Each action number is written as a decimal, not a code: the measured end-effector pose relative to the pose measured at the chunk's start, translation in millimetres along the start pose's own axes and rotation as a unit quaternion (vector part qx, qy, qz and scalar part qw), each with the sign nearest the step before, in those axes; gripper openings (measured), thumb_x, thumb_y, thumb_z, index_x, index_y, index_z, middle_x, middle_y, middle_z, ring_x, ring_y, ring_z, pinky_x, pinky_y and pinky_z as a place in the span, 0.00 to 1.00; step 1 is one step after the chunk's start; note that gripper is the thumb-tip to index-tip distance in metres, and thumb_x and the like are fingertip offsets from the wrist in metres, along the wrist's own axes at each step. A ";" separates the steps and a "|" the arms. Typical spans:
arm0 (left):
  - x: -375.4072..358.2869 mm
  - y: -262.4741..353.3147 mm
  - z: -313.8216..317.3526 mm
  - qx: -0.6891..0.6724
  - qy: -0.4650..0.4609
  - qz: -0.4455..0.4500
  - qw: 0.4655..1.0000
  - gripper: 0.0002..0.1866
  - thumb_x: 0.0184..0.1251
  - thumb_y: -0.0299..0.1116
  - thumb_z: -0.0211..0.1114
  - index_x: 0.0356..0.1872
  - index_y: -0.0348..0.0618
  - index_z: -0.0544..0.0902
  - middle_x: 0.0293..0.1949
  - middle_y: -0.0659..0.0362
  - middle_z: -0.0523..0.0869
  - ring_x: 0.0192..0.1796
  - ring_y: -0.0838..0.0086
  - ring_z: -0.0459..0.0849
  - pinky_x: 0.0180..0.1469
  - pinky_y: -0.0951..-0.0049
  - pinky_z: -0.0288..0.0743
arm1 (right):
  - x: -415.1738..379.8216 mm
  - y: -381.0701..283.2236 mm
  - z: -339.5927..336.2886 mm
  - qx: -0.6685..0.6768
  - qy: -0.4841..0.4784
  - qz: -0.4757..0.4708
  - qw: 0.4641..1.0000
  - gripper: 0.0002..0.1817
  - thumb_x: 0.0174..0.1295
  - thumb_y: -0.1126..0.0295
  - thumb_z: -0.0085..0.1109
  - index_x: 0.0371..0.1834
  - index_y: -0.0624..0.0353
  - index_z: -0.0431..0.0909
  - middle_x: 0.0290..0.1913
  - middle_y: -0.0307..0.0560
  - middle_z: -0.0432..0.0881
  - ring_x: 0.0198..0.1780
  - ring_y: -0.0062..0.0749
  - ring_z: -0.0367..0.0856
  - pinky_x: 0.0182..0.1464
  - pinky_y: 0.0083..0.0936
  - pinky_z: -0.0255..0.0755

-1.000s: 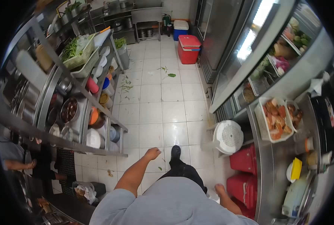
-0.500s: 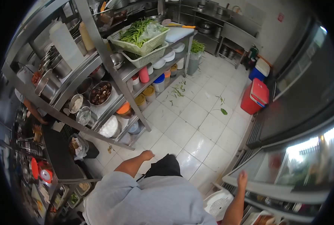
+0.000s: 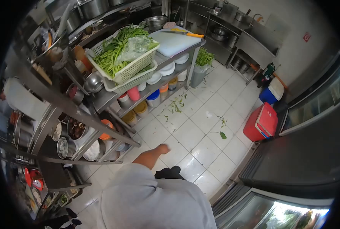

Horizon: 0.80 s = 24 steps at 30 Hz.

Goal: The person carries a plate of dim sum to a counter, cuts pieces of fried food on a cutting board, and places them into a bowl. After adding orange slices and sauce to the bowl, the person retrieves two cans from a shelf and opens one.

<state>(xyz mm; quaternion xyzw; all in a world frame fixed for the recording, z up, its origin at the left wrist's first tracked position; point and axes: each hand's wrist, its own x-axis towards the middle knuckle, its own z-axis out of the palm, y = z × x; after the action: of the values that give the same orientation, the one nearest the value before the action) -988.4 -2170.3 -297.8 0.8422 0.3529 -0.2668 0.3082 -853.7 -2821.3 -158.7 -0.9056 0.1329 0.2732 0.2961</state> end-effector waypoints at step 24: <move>72.2 76.2 -180.0 -0.354 0.183 -0.248 0.883 0.27 0.63 0.55 0.53 0.37 0.37 0.84 0.44 0.45 0.84 0.50 0.54 0.81 0.54 0.58 0.72 | 478.8 -700.4 141.4 0.010 -0.345 -0.292 0.892 0.12 0.66 0.63 0.46 0.46 0.54 0.75 0.36 0.42 0.80 0.32 0.22 0.77 0.29 0.17 0.69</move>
<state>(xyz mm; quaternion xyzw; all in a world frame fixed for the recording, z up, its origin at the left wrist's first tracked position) -844.8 -2054.7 -200.6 0.5960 0.6711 -0.0330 0.4396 -240.2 -2220.1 -204.0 -0.7494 -0.2457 0.4680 0.3987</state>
